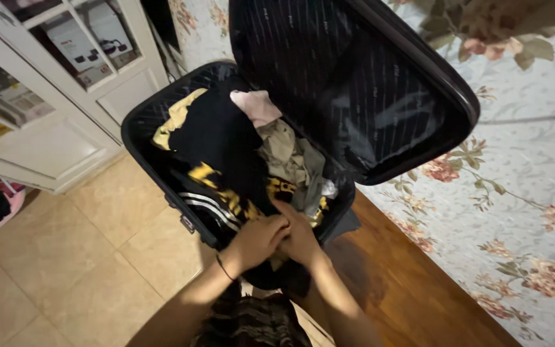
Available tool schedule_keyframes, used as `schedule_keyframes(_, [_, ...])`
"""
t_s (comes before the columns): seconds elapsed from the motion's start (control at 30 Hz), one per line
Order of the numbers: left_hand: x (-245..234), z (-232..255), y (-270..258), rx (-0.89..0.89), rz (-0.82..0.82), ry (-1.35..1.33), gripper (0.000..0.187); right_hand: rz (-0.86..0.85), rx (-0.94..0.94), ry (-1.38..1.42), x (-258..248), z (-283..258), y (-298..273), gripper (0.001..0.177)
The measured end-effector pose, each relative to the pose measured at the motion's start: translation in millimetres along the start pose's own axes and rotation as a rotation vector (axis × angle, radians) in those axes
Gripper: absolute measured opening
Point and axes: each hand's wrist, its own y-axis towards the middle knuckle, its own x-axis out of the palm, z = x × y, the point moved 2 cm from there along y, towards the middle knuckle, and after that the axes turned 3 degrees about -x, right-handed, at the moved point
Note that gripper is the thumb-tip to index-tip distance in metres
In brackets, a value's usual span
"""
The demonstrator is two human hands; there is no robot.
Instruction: The person unzips a suitcase, opens it, and removes various items of clothing, laying them out on a wooden bench.
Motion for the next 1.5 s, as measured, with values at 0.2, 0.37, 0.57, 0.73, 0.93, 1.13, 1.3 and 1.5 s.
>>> schedule_keyframes(0.2, [-47.7,1.9,-7.2,0.019,0.228,0.104,0.064,0.098,0.368,0.031,20.8,31.9,7.9,0.026])
schedule_keyframes(0.37, [-47.7,-21.9,-8.4,-0.126,0.049,0.327,0.072,0.311,0.552,-0.073,-34.2,54.2,-1.6,0.022])
schedule_keyframes(0.57, [-40.1,-19.0,4.2,0.095,0.312,0.339,0.075,0.615,0.14,0.013,-71.5,28.1,3.9,0.017])
schedule_keyframes(0.73, [-31.4,-8.3,6.1,0.194,0.132,0.045,0.087,0.194,0.299,0.149,-27.5,-14.9,3.0,0.019])
schedule_keyframes(0.93, [-23.1,-53.7,6.4,-0.138,0.013,0.292,0.056,0.238,0.327,0.517,-37.3,-8.0,19.7,0.025])
schedule_keyframes(1.13, [-82.3,-51.5,-12.6,-0.155,0.577,-0.215,0.035,-0.193,0.288,-0.294,-10.9,4.9,21.1,0.068])
schedule_keyframes(1.3, [-111.3,-65.7,-23.4,-0.459,0.827,-0.338,0.024,-0.184,0.431,-0.421,-17.1,40.5,4.2,0.047])
schedule_keyframes(1.5, [-159.4,-47.4,-29.5,0.205,1.073,-0.881,0.025,-0.116,0.393,-0.172,-57.7,35.9,14.0,0.032])
